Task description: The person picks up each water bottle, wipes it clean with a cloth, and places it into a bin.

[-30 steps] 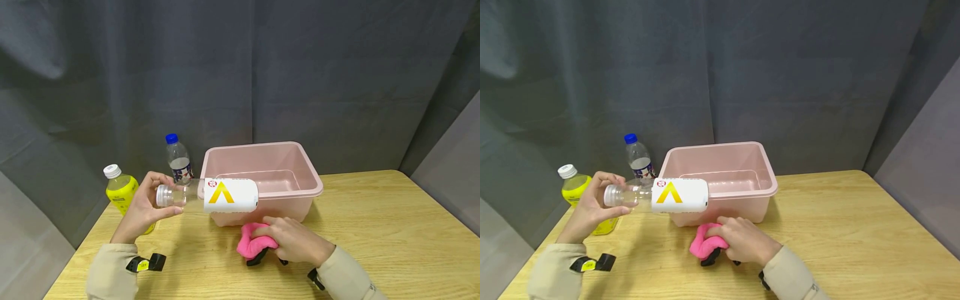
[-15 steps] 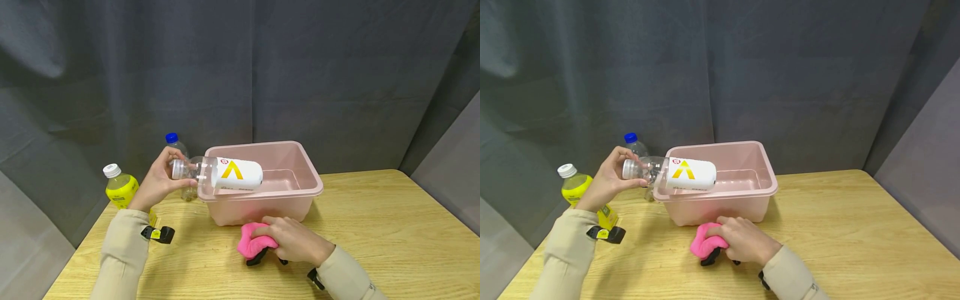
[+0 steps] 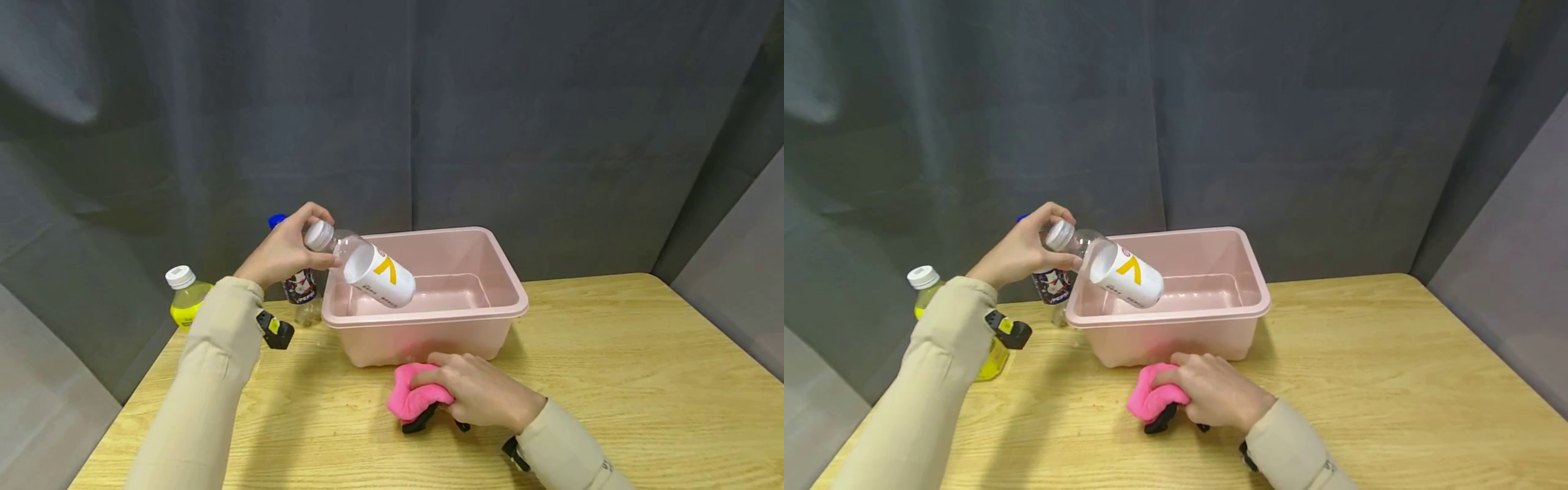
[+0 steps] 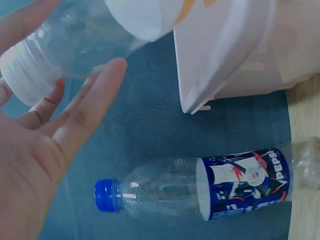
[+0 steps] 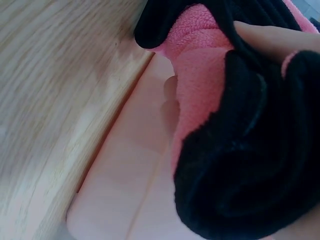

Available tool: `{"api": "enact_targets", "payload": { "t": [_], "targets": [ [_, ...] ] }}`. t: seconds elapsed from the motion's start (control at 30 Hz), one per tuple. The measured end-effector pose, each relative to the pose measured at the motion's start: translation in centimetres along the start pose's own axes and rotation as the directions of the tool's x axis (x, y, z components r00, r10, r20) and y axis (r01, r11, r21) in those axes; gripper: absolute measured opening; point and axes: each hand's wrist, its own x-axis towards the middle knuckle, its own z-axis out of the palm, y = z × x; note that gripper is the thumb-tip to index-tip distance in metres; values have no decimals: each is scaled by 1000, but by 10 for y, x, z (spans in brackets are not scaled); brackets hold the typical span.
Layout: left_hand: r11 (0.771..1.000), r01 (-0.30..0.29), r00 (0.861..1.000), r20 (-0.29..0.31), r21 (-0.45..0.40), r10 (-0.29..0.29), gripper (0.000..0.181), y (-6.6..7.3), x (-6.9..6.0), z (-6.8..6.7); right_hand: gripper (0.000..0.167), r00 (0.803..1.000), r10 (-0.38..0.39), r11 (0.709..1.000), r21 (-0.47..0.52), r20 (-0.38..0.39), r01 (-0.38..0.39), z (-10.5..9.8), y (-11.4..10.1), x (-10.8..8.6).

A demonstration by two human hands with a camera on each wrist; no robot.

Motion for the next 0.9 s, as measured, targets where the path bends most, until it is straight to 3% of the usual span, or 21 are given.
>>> {"api": "enact_targets", "payload": {
  "t": [0.17, 0.33, 0.57, 0.73, 0.9],
  "targets": [
    [999, 2, 998, 66, 46, -5, 59, 9, 20, 5, 53, 1000, 9, 1000, -4, 3, -9, 0, -1, -1],
    [998, 57, 993, 103, 38, -61, 59, 14, 36, 11, 51, 1000, 4, 1000, 3, 2, -4, 2, -1, -1],
    [985, 67, 987, 133, 158, -89, 61, 21, 52, 22, 49, 1000, 3, 1000, 8, -5, -3, 2, -2, -1],
    [979, 89, 984, 136, 185, -115, 63, 17, 59, 28, 48, 1000, 0, 1000, 10, -10, 0, 2, -3, 1],
    [968, 61, 982, 161, 242, -102, 63, 6, 60, 32, 46, 1000, -3, 1000, 15, 4, 3, 4, -6, 4]
  ]
}}
